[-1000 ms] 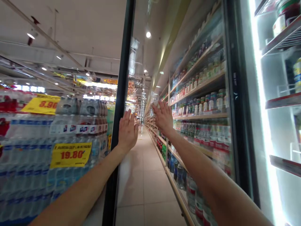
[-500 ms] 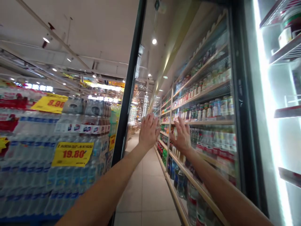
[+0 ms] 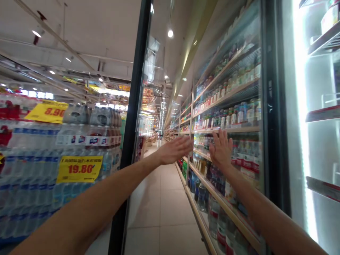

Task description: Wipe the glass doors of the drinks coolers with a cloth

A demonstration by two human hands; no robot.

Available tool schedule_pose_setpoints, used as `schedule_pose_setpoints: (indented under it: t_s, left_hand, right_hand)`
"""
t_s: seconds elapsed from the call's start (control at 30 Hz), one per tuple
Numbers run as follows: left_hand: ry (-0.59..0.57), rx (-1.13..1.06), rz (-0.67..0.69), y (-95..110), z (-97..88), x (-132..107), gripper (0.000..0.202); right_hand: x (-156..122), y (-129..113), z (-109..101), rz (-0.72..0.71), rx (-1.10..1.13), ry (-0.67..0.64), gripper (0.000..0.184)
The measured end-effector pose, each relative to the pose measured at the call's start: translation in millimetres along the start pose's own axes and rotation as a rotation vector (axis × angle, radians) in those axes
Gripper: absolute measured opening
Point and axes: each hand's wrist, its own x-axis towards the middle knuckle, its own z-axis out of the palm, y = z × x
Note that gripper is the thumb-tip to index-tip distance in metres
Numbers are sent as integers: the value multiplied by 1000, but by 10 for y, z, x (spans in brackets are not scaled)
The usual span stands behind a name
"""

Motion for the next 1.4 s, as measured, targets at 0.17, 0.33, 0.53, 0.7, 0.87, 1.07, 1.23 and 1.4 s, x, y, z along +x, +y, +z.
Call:
schedule_pose_setpoints:
  t_s: [0.17,0.33,0.53,0.7,0.87,1.07,1.23,1.4]
  left_hand:
    - [281,130,-633,-356,-111,-53,39]
    - [33,30,118,-47,-2,-149,38]
    - [300,98,-483,-267,-52,-132,42]
    - [89,-36,93,29,-5,-142,44]
    - [182,-7,-366,-57,0,185,41]
    - [5,-103,-5,247,169,406,35]
    - [112,-122,-207,180,189,618,38]
    - [91,-148,-126,525,327,672,37]
  right_hand:
    - [-10,6,4,9,6,2,51]
    - [-12,8,-10,-1,23,-3,49]
    - [-26,53,-4,-15,55,-8,50]
    - [-53,104,-23,-62,67,-31,51]
    - [-125,212,-58,-102,46,-42,50]
    - [-223,302,-154,-83,68,-42,51]
    - [-298,513,-251,-39,62,-48,53]
    - [-391,674,-308,-3,35,-65,53]
